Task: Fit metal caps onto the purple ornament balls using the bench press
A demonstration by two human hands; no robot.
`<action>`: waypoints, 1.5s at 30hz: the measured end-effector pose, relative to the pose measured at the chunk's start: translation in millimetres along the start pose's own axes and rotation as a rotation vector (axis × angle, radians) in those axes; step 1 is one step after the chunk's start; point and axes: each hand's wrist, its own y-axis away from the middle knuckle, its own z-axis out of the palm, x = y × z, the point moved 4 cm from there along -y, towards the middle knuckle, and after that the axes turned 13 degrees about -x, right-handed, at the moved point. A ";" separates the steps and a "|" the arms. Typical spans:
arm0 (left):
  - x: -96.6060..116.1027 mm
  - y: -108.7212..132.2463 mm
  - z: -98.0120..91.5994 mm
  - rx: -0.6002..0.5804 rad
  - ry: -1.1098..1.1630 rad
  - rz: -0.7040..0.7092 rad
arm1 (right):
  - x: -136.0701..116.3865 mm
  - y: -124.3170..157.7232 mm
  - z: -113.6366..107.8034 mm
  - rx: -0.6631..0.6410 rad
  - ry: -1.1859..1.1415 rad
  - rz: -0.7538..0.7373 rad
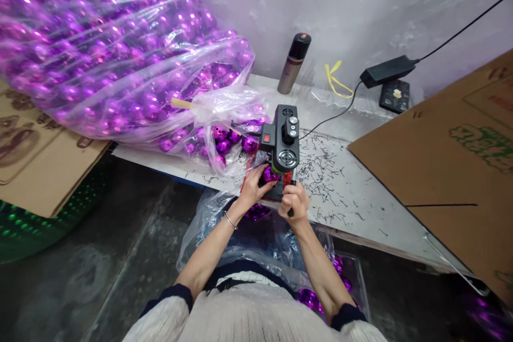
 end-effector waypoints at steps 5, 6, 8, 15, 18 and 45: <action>-0.7 2.6 -0.3 -0.013 0.020 0.015 | -4.8 -23.3 -20.3 0.028 -0.081 0.157; -1.2 2.5 -0.3 -0.016 0.024 0.020 | -6.5 -30.1 -24.1 0.027 -0.098 0.177; -2.7 0.7 -0.5 -0.020 0.027 0.013 | -9.2 -43.3 -30.3 0.027 -0.136 0.225; 8.9 11.0 -12.4 0.032 0.012 0.056 | -11.9 -56.7 -34.1 0.009 -0.170 0.340; 23.8 53.6 -11.2 0.010 -0.057 0.136 | -11.8 -50.4 -32.4 0.001 -0.167 0.297; -32.5 -74.4 -65.4 -0.135 -0.325 -0.244 | -14.4 -45.7 -26.6 -0.033 -0.113 0.178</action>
